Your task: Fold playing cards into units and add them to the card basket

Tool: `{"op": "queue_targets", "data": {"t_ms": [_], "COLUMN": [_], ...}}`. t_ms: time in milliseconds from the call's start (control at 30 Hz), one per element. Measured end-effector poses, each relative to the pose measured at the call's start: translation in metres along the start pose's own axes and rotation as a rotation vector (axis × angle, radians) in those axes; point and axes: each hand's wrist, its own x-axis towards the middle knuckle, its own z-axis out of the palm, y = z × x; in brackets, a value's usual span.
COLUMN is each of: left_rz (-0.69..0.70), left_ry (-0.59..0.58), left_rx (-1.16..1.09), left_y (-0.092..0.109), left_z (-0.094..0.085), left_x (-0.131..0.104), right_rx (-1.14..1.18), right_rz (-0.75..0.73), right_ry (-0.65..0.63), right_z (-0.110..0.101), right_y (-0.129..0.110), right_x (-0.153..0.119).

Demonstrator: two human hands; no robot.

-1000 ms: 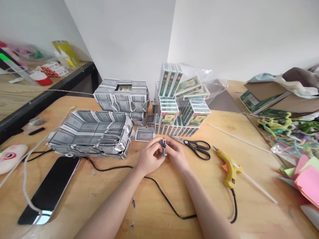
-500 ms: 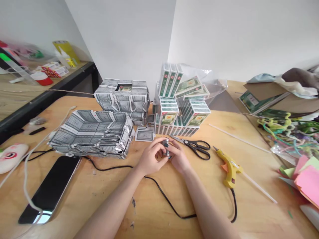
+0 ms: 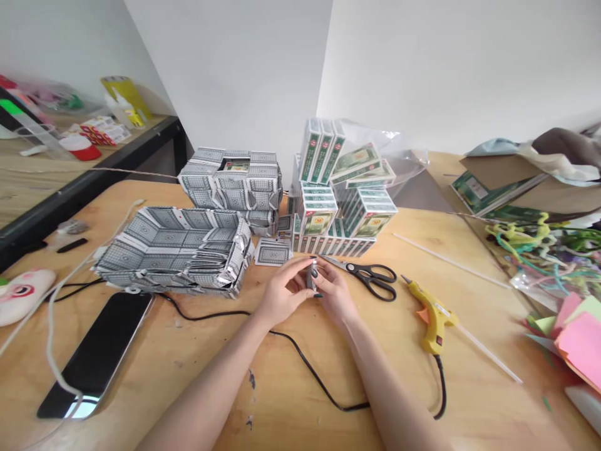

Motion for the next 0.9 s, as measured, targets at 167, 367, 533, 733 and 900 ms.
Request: {"op": "queue_targets", "data": {"t_ms": [167, 367, 533, 733, 900], "left_rz": [0.017, 0.074, 0.1, 0.006, -0.361], "left_ry": [0.016, 0.021, 0.037, -0.041, -0.033], "left_rx": [0.025, 0.023, 0.009, -0.105, -0.476], "left_y": [-0.001, -0.002, 0.002, 0.008, -0.001], "left_z": [0.001, 0.008, 0.01, 0.004, 0.0], "left_x": [-0.002, -0.004, -0.004, -0.002, 0.002], "right_rx": [-0.011, 0.066, 0.048, 0.002, -0.158], "right_rz": [0.087, 0.091, 0.061, -0.087, -0.214], "right_ry": [-0.133, -0.086, -0.059, -0.017, 0.058], "right_z": [0.001, 0.002, 0.003, -0.001, -0.002], "right_y": [-0.005, -0.006, -0.004, -0.003, 0.0], "right_x": [-0.002, -0.004, -0.005, -0.003, -0.002]}}
